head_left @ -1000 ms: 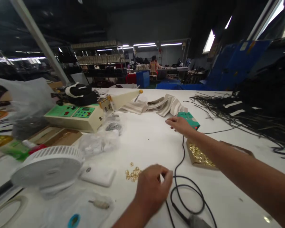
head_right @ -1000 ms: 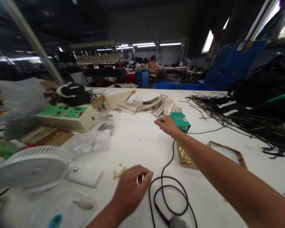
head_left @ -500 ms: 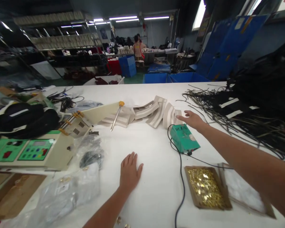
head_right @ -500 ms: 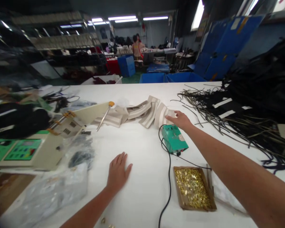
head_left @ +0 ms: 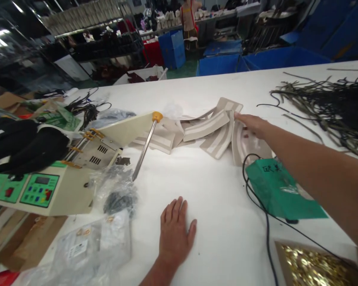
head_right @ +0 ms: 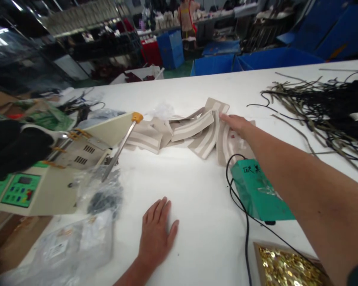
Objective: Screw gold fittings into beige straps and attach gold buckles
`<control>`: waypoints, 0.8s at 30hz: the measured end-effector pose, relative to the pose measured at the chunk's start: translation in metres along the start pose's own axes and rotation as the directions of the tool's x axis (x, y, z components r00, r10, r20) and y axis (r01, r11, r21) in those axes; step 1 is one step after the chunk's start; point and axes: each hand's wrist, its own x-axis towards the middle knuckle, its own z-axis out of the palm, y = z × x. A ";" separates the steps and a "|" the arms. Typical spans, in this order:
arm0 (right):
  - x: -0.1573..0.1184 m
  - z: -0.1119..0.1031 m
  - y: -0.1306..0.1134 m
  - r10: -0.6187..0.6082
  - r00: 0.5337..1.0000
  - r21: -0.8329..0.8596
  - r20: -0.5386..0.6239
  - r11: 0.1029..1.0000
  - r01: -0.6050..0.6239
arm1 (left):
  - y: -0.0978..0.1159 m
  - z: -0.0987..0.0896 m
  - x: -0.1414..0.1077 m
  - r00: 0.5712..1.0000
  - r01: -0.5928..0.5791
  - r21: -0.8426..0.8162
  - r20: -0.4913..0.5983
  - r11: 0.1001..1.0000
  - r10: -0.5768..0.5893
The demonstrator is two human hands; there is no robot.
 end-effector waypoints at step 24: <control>-0.020 0.089 -0.149 -0.479 0.878 -0.582 -0.002 0.714 0.388 | -0.004 -0.007 -0.009 1.000 0.001 -0.409 0.004 0.912 0.000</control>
